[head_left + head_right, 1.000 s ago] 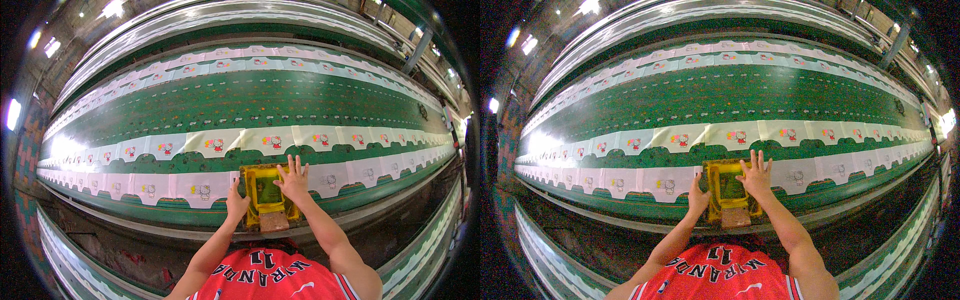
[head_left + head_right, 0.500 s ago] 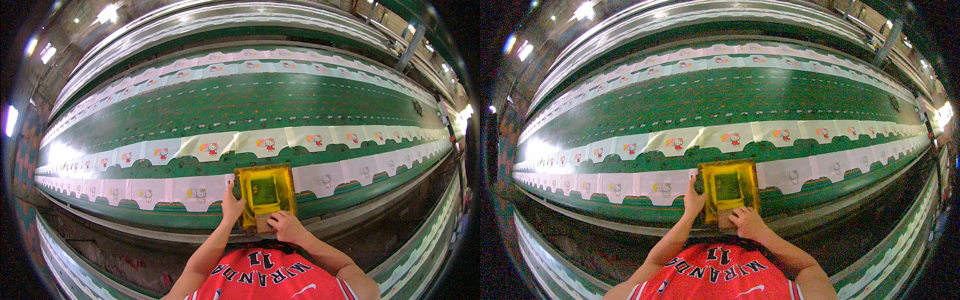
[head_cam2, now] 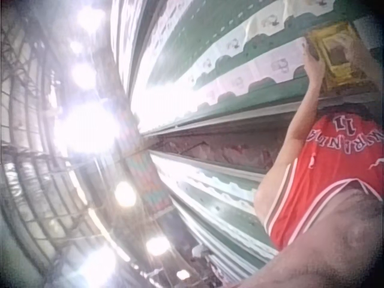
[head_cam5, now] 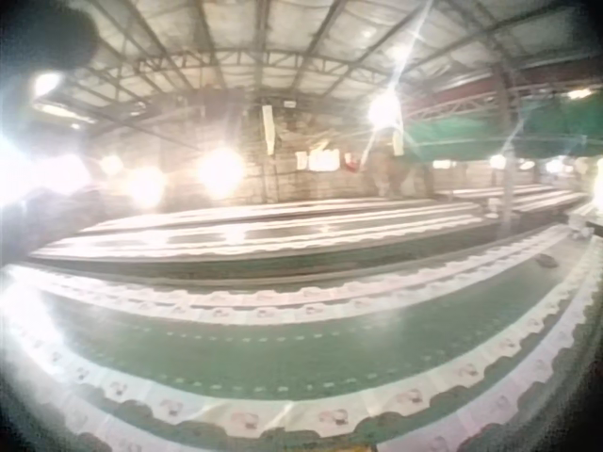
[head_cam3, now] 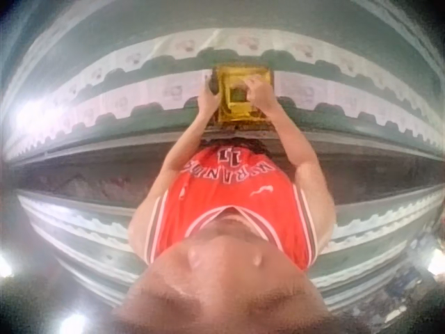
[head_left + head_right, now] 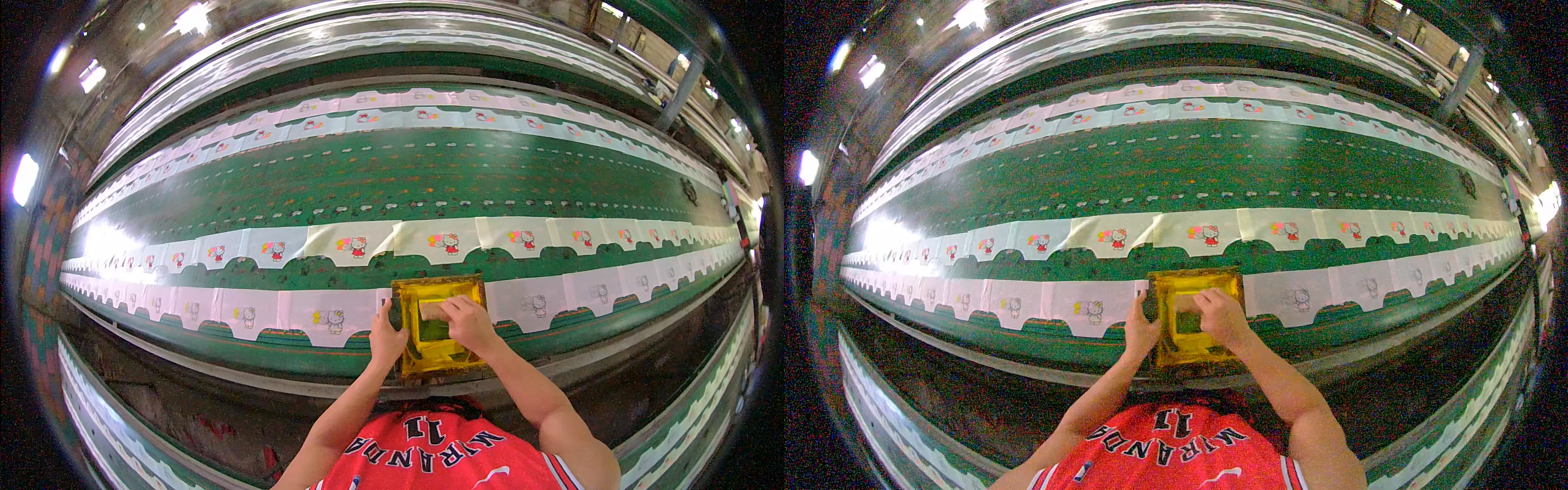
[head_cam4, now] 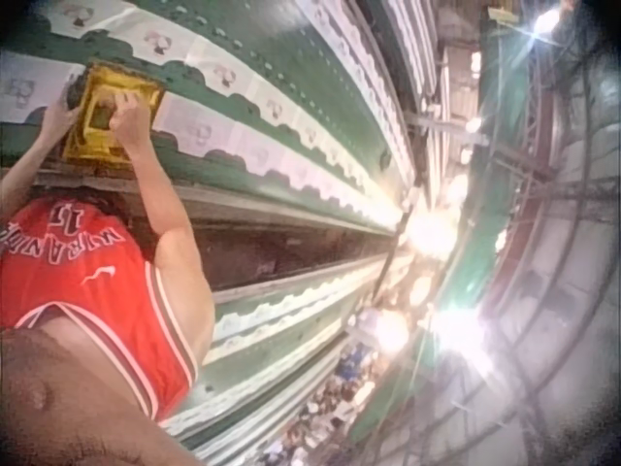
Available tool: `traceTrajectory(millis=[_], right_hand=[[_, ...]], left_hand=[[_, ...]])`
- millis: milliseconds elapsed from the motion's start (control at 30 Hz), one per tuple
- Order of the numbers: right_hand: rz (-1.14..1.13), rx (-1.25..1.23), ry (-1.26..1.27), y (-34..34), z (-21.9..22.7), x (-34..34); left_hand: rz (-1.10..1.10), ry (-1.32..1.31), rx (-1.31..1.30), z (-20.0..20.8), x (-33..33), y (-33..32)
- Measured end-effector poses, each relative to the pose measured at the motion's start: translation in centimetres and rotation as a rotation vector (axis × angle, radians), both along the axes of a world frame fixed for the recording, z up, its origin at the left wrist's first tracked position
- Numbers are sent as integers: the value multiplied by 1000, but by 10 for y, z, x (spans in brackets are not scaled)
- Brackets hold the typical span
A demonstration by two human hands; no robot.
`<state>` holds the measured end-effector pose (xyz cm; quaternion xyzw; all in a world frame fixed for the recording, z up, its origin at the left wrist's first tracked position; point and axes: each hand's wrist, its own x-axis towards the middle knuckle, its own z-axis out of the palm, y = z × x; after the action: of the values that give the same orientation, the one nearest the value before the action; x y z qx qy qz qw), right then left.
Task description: The person uses a yellow squeegee to press a screen onto a long roll of paper with cartoon characters, moving along the conveyor to transfer printed images. The person repeatedly dips the squeegee into a yellow tray and applies pressure to the screen across the paper surface.
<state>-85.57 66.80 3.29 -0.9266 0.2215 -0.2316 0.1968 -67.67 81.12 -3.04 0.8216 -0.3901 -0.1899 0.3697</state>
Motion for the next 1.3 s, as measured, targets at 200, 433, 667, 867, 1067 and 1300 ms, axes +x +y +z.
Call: traceTrajectory(millis=[200, 433, 667, 867, 1067, 1300], right_hand=[[13, -24, -62, -17, -19, 38], [323, 109, 85, -21, -15, 31], [507, 194, 315, -10, 8, -20], [88, 119, 188, -45, 5, 1], [13, 145, 40, -7, -16, 5], [157, 289, 194, 30, 6, -30]], left_hand=[[4, 46, -33, 2, -2, 0], [41, 66, -289, -18, 0, 1], [33, 81, -139, -2, -2, 0], [34, 24, -175, -7, -3, -1], [47, 16, -118, -2, -2, 1], [44, 20, -110, -6, -3, 0]])
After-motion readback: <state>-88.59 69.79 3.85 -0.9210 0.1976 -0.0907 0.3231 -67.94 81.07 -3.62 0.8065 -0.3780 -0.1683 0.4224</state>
